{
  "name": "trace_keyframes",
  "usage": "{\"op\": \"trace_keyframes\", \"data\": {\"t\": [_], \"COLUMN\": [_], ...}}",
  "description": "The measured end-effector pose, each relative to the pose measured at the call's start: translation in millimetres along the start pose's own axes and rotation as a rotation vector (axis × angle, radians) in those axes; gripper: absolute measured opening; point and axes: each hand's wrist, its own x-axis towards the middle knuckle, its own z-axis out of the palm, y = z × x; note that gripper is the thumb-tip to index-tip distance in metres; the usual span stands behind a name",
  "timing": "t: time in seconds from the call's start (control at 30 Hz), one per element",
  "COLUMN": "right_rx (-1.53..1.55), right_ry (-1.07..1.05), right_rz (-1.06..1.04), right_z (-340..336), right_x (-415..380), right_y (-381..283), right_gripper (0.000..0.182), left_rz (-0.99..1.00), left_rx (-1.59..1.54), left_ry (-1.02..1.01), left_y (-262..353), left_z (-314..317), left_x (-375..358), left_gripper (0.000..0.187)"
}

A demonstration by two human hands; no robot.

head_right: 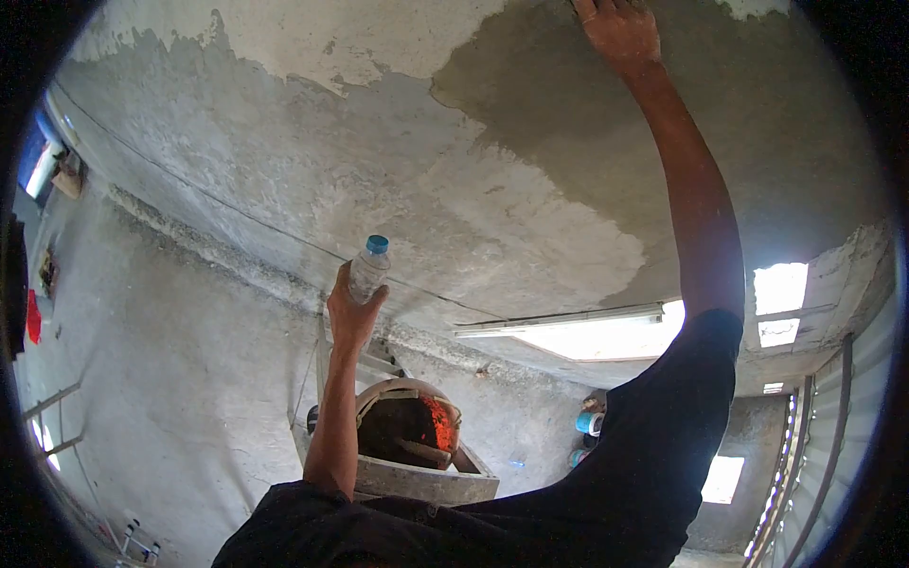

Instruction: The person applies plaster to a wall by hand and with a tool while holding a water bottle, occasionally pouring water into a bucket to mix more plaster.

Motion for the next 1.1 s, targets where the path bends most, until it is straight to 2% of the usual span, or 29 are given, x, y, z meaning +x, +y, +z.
{"op": "trace_keyframes", "data": {"t": [0.1, 0.2, 0.27, 0.37, 0.5, 0.53, 0.57, 0.6, 0.67, 0.7, 0.77, 0.8, 0.87, 0.9, 0.97, 1.1], "right_rx": [0.138, 0.118, 0.032, 0.098, 0.142, 0.069, -0.011, -0.023, 0.062, 0.049, 0.339, 0.333, 0.911, 0.911, 0.997, 0.774], "right_ry": [0.022, 0.073, 0.240, 0.303, 0.289, 0.514, 0.735, 0.743, 0.621, 0.633, 0.123, 0.133, 0.333, 0.337, 0.175, 0.114], "right_rz": [0.039, -0.073, -0.192, -0.208, -0.074, -0.269, -0.467, -0.465, -0.385, -0.382, 0.132, 0.131, 0.248, 0.251, 0.413, 0.338], "right_z": [-0.6, 6.3, 16.7, 27.4, 3.3, 1.4, -1.0, -8.0, -33.5, -49.9, -79.3, -86.2, -89.1, -82.5, -64.9, -69.9], "right_x": [-0.4, -0.2, 0.3, 2.6, 0.8, 6.3, 10.0, 9.4, 2.0, -2.5, -17.7, -22.8, -39.5, -46.7, -63.1, -69.9], "right_y": [-1.9, 0.5, 6.2, 14.1, 7.5, 10.9, 14.9, 15.4, 8.1, 4.2, -3.4, -2.2, -3.8, -6.0, -10.2, -11.0], "right_gripper": [0.042, 0.041, 0.039, 0.040, 0.034, 0.031, 0.043, 0.043, 0.037, 0.037, 0.035, 0.035, 0.037, 0.037, 0.039, 0.048], "left_rz": [0.014, -0.010, -0.001, 0.004, 0.012, 0.017, 0.022, 0.033, 0.013, 0.027, 0.022, 0.028, 0.034, 0.038, -0.004, 0.006], "left_rx": [0.013, 0.047, 0.020, 0.007, 0.001, 0.002, 0.001, -0.008, -0.007, -0.015, 0.004, -0.004, -0.026, -0.024, -0.042, -0.049], "left_ry": [0.001, -0.008, -0.011, 0.005, 0.019, 0.018, 0.016, 0.020, 0.021, 0.027, 0.025, 0.030, 0.022, 0.023, -0.010, -0.027], "left_y": [0.5, 2.0, 2.6, -0.6, -3.1, -4.7, -4.6, -2.6, 1.4, 1.5, -3.0, -4.8, -10.4, -8.4, -1.4, 0.7], "left_z": [1.5, 1.2, 1.0, 0.2, -1.5, -1.6, -1.2, -1.5, -3.7, -4.2, -1.3, 1.5, 3.1, 1.8, 1.4, 3.7], "left_x": [-1.1, -4.6, -4.3, -3.1, -1.0, -0.6, -1.4, -1.9, -2.8, -1.3, -0.5, 1.9, 0.9, 2.0, -1.3, -2.6], "left_gripper": [0.059, 0.059, 0.058, 0.058, 0.058, 0.058, 0.058, 0.058, 0.058, 0.058, 0.058, 0.058, 0.058, 0.058, 0.058, 0.058]}}
